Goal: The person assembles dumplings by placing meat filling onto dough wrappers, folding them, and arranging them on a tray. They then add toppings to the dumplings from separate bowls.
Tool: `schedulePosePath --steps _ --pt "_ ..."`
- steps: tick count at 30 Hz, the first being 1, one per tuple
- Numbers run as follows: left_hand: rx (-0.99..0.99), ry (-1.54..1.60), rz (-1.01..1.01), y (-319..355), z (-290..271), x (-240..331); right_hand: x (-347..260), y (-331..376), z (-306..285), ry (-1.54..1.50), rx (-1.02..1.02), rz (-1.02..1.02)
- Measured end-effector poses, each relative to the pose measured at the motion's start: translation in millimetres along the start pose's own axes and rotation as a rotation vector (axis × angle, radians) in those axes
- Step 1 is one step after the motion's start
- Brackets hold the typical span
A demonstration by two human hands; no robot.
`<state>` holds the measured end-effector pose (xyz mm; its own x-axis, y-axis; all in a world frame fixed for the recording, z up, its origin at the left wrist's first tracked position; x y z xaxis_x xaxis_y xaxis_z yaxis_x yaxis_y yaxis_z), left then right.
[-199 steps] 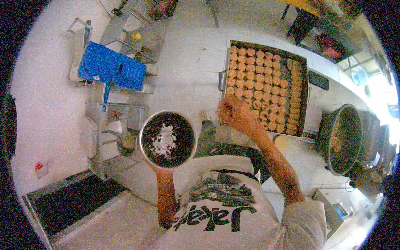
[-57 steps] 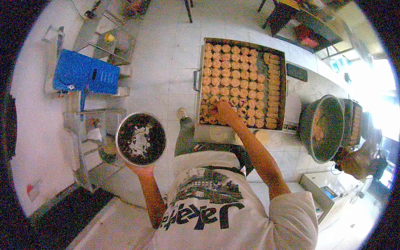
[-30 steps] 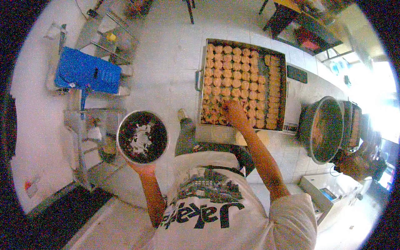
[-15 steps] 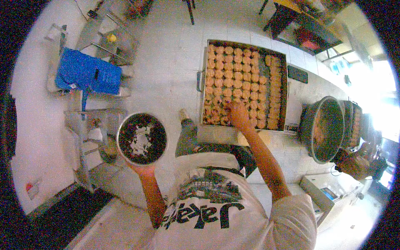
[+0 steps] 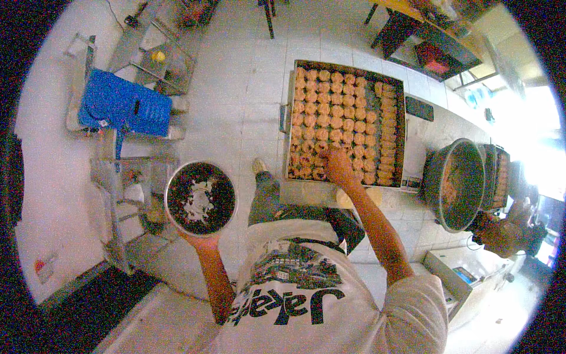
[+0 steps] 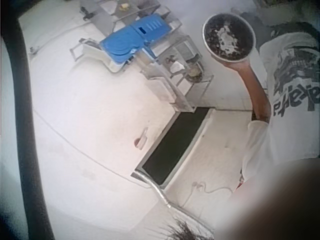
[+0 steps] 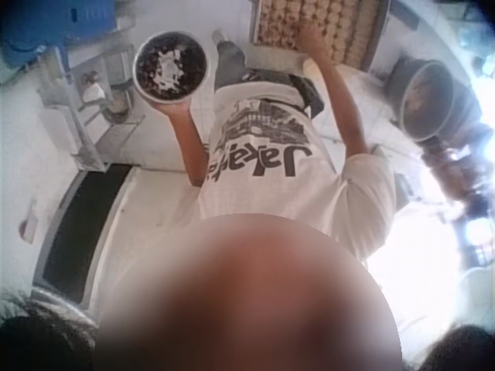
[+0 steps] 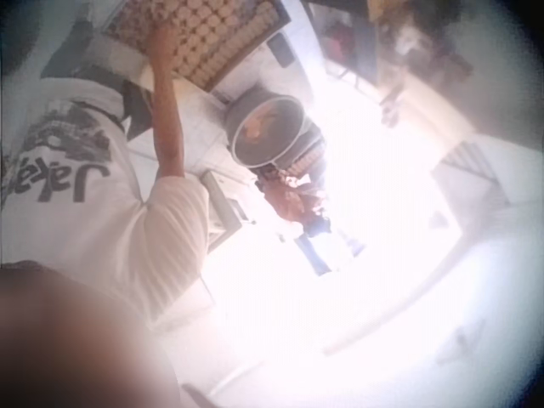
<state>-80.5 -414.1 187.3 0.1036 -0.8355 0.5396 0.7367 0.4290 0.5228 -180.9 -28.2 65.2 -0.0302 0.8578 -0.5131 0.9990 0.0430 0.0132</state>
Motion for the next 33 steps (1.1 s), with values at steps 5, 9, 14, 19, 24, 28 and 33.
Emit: schedulePosePath --steps 5,9,14,19,24,28,33 --pt "0.131 -0.047 0.047 -4 -21 4 2 1 -3 -0.1 0.018 0.036" --pt "0.096 -0.022 0.005 -4 -14 4 11 -1 -1 -0.164 -0.011 0.127" --pt "-0.009 0.016 -0.025 -1 2 3 26 1 -2 -0.166 -0.055 0.241" --pt "0.012 -0.005 0.012 -4 -4 3 26 4 2 -0.185 -0.06 0.202" --pt "0.058 -0.081 0.015 -10 -8 5 28 3 15 -0.308 -0.007 0.231" --pt "-0.004 -0.043 -0.009 -6 3 5 17 1 22 -0.066 -0.108 0.133" --pt "0.024 0.006 -0.033 -4 0 3 0 2 -5 0.005 -0.008 0.113"
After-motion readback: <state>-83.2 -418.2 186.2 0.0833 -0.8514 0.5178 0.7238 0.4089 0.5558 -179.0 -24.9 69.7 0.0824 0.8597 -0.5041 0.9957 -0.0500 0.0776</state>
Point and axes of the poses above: each hand's wrist, its own y-axis away from the middle knuckle, its own z-axis out of the palm, x = y × z, the point moved 8 cm from there along -y, towards the middle knuckle, and after that the axes turned 13 degrees about x, right-handed, at the moved point
